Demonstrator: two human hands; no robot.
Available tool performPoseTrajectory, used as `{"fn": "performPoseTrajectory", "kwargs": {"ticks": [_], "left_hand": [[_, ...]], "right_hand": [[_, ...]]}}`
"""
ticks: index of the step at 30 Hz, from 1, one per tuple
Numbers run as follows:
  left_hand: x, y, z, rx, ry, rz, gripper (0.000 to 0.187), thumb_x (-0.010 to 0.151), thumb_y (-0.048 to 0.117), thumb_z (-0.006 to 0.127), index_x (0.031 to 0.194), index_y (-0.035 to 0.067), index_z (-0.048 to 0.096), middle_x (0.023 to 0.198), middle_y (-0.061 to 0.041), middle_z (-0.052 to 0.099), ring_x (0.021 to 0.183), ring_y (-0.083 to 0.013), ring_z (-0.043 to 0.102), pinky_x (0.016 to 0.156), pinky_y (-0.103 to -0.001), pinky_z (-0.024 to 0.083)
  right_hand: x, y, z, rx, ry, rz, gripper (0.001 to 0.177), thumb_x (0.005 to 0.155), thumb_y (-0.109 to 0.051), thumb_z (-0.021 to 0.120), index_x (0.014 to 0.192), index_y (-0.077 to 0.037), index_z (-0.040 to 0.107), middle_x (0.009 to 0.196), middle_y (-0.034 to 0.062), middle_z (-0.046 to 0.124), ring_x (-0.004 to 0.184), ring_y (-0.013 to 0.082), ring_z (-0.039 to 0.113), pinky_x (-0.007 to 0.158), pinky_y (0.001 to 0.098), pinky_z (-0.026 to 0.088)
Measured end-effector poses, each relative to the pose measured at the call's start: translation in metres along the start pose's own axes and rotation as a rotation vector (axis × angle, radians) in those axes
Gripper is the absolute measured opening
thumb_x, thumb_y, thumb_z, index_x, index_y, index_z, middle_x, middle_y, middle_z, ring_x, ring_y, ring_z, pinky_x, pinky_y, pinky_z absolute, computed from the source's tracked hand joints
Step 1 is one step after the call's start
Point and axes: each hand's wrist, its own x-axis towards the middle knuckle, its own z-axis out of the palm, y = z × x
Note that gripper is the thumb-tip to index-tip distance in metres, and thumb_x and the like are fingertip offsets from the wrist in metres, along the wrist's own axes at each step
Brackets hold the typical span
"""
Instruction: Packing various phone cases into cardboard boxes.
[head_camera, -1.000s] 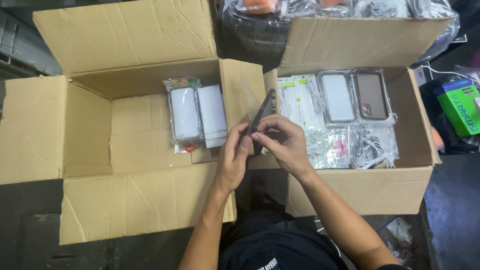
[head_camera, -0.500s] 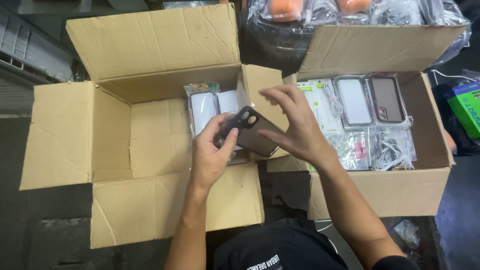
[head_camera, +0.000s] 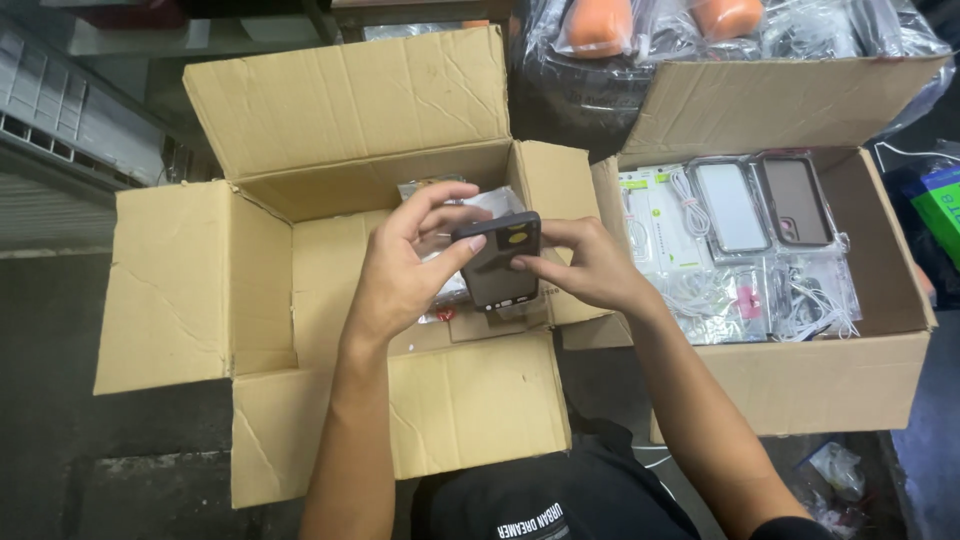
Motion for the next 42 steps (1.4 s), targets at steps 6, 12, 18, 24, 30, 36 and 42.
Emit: {"fn": "performPoseTrajectory", "kwargs": {"ticks": [6, 12, 18, 24, 30, 36, 42], "left_hand": [[0.005, -0.035, -0.009, -0.226, 0.025, 0.118, 0.073, 0.091, 0.007, 0.078, 0.152, 0.004, 0.036, 0.145, -0.017, 0.055, 0.138, -0.0238, 0.054, 0.11, -0.039, 0.051], [0.001, -0.096, 0.003, -0.297, 0.051, -0.078, 0.062, 0.096, 0.01, 0.07, 0.149, 0.002, 0.04, 0.134, -0.016, 0.064, 0.124, -0.0213, 0.062, 0.105, -0.034, 0.052], [-0.003, -0.115, 0.017, -0.256, 0.028, -0.118, 0.041, 0.102, 0.008, 0.063, 0.14, -0.003, 0.052, 0.114, -0.012, 0.072, 0.104, -0.0131, 0.067, 0.092, -0.027, 0.055], [0.004, -0.124, 0.014, -0.186, 0.025, -0.132, 0.037, 0.104, 0.011, 0.061, 0.138, -0.001, 0.056, 0.108, -0.01, 0.072, 0.097, -0.0106, 0.066, 0.081, -0.025, 0.053], [0.021, -0.142, -0.008, 0.008, 0.072, -0.326, 0.03, 0.102, 0.016, 0.056, 0.129, 0.004, 0.059, 0.107, -0.008, 0.077, 0.089, -0.0125, 0.072, 0.07, -0.026, 0.054], [0.043, -0.183, -0.014, 0.384, 0.074, -0.475, 0.025, 0.097, 0.021, 0.061, 0.115, 0.006, 0.069, 0.099, -0.012, 0.079, 0.09, -0.0178, 0.078, 0.073, -0.03, 0.058], [0.059, -0.252, 0.006, 0.753, -0.018, -0.518, 0.046, 0.09, 0.035, 0.071, 0.122, 0.002, 0.068, 0.108, -0.026, 0.073, 0.108, -0.0397, 0.07, 0.095, -0.043, 0.054]], "right_hand": [[-0.003, 0.03, 0.01, 0.412, 0.133, 0.235, 0.02, 0.097, -0.012, 0.073, 0.109, 0.004, 0.073, 0.095, 0.0109, 0.078, 0.087, 0.0163, 0.074, 0.074, 0.029, 0.058], [-0.006, 0.045, 0.012, 0.673, 0.215, 0.257, 0.019, 0.098, -0.009, 0.068, 0.114, 0.001, 0.069, 0.101, 0.0069, 0.076, 0.089, 0.0136, 0.074, 0.079, 0.0298, 0.061], [-0.006, 0.042, 0.019, 0.686, 0.186, 0.284, 0.032, 0.093, -0.009, 0.07, 0.125, -0.004, 0.065, 0.102, 0.0019, 0.075, 0.089, 0.0089, 0.072, 0.075, 0.0266, 0.06], [-0.01, 0.062, 0.023, 0.571, 0.257, 0.364, 0.032, 0.096, -0.008, 0.072, 0.127, -0.002, 0.065, 0.096, 0.0037, 0.077, 0.08, 0.0079, 0.069, 0.062, 0.0213, 0.053], [-0.019, 0.08, 0.007, 0.608, 0.524, 0.339, 0.033, 0.097, -0.009, 0.071, 0.128, -0.003, 0.062, 0.1, 0.0017, 0.076, 0.082, 0.0069, 0.071, 0.059, 0.0197, 0.053], [-0.028, 0.087, 0.001, 0.547, 0.552, 0.386, 0.034, 0.099, -0.015, 0.069, 0.131, -0.005, 0.063, 0.098, 0.002, 0.075, 0.082, 0.0068, 0.07, 0.059, 0.0204, 0.054], [-0.03, 0.084, 0.012, 0.487, 0.503, 0.441, 0.035, 0.097, -0.021, 0.069, 0.127, -0.004, 0.063, 0.096, 0.001, 0.076, 0.081, 0.0076, 0.071, 0.058, 0.0217, 0.052]]}}
